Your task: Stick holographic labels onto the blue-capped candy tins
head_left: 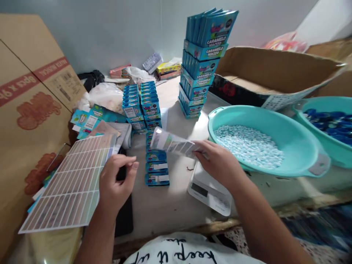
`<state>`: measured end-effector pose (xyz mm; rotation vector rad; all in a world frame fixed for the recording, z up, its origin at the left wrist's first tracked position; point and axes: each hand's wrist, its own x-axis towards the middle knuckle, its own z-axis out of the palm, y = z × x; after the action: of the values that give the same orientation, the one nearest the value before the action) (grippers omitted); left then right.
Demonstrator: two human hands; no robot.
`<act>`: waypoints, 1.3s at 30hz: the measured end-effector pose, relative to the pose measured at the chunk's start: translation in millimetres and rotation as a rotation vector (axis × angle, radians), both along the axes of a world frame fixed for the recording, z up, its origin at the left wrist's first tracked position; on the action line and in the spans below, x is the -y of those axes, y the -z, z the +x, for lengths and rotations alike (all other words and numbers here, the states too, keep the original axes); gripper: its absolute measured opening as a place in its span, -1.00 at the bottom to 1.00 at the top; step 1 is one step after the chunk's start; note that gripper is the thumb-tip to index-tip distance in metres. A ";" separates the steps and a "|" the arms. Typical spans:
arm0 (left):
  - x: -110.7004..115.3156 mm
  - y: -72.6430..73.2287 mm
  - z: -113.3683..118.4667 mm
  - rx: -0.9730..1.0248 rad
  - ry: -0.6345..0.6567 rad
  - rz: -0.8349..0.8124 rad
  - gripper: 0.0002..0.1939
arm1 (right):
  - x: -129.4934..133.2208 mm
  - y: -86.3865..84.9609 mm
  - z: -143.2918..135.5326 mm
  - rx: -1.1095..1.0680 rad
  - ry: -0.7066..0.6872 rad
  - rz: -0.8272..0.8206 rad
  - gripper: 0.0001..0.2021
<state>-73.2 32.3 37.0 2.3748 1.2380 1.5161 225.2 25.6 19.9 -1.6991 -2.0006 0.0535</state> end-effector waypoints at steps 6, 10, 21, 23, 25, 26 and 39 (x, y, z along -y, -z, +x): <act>-6.1 -37.5 15.5 -0.388 0.136 0.162 -0.69 | 42.3 -33.4 -12.3 -0.060 -0.375 0.111 -0.72; -7.5 -18.2 16.6 -0.259 0.132 0.215 -0.72 | 48.0 -34.1 -12.9 -0.102 -0.393 0.057 -0.73; -3.4 4.1 9.5 -0.230 0.092 0.412 -0.62 | 49.9 -22.6 -7.3 -0.300 -0.357 -0.027 -0.74; -4.6 5.1 8.1 -0.222 0.140 0.416 -0.65 | 50.0 -21.1 -5.5 -0.325 -0.352 -0.038 -0.76; -6.4 5.7 7.5 -0.227 0.165 0.416 -0.65 | 50.2 -19.3 -4.1 -0.345 -0.359 -0.036 -0.77; -7.1 6.0 7.5 -0.236 0.169 0.422 -0.65 | 50.1 -18.1 -3.5 -0.351 -0.358 -0.031 -0.77; 13.8 29.9 -1.2 -0.009 0.090 0.202 -0.86 | 0.6 -5.1 7.7 -0.194 0.206 -0.001 -0.83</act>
<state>-74.4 18.5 7.0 2.5233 1.0077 1.6763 232.9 25.0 25.0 -1.8177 -1.6783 0.1416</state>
